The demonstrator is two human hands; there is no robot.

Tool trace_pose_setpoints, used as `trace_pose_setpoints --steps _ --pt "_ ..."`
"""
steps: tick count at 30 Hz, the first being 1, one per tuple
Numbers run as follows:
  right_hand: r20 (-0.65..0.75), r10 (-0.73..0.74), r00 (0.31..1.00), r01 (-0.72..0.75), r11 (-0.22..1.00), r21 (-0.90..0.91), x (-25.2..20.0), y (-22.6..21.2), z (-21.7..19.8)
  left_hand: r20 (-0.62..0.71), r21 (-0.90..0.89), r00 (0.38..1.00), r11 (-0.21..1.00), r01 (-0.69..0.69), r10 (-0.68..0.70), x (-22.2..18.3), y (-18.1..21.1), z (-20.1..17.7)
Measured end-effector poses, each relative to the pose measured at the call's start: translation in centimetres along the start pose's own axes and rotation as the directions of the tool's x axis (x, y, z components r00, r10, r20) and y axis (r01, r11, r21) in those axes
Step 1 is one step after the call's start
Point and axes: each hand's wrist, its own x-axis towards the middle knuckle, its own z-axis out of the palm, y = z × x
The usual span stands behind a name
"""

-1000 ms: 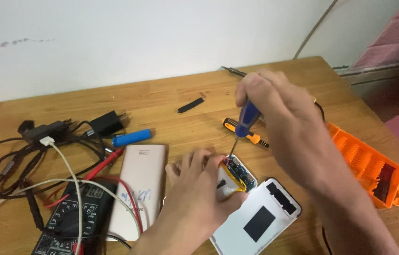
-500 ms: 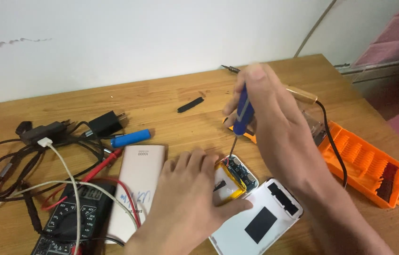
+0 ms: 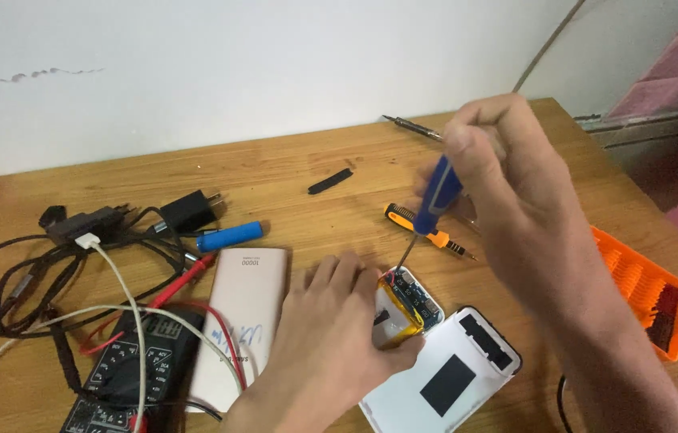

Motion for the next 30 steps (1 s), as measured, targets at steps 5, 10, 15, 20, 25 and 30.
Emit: trace_pose_setpoints --steps 5,10,15,20,25,30 --pt "0.121 -0.120 0.985 0.136 0.981 -0.136 -0.2 -1.2 -0.4 0.044 -0.045 0.997 0.997 0.059 -0.057 0.1 0.1 0.0" --pt "0.184 -0.095 0.978 0.039 0.957 0.286 -0.3 1.2 -0.1 0.028 -0.055 0.998 0.996 0.064 -0.062 0.1 0.0 -0.1" --pt "0.027 0.070 0.997 -0.074 0.873 0.482 0.7 1.1 0.6 0.049 -0.024 0.998 0.998 0.052 -0.051 0.2 0.1 -0.1" --pt "0.000 0.124 0.992 -0.103 0.830 0.549 1.1 0.9 1.8 0.063 -0.028 0.996 0.998 0.063 -0.061 0.2 0.1 -0.1" --pt "-0.065 0.082 0.994 -0.029 0.810 0.586 1.3 1.3 2.8 -0.013 -0.020 0.999 0.999 0.045 -0.045 0.0 0.0 0.4" --pt "-0.052 0.141 0.989 -0.091 0.834 0.544 2.1 1.2 2.7 0.006 -0.051 0.999 0.998 0.045 -0.045 0.0 0.2 0.0"
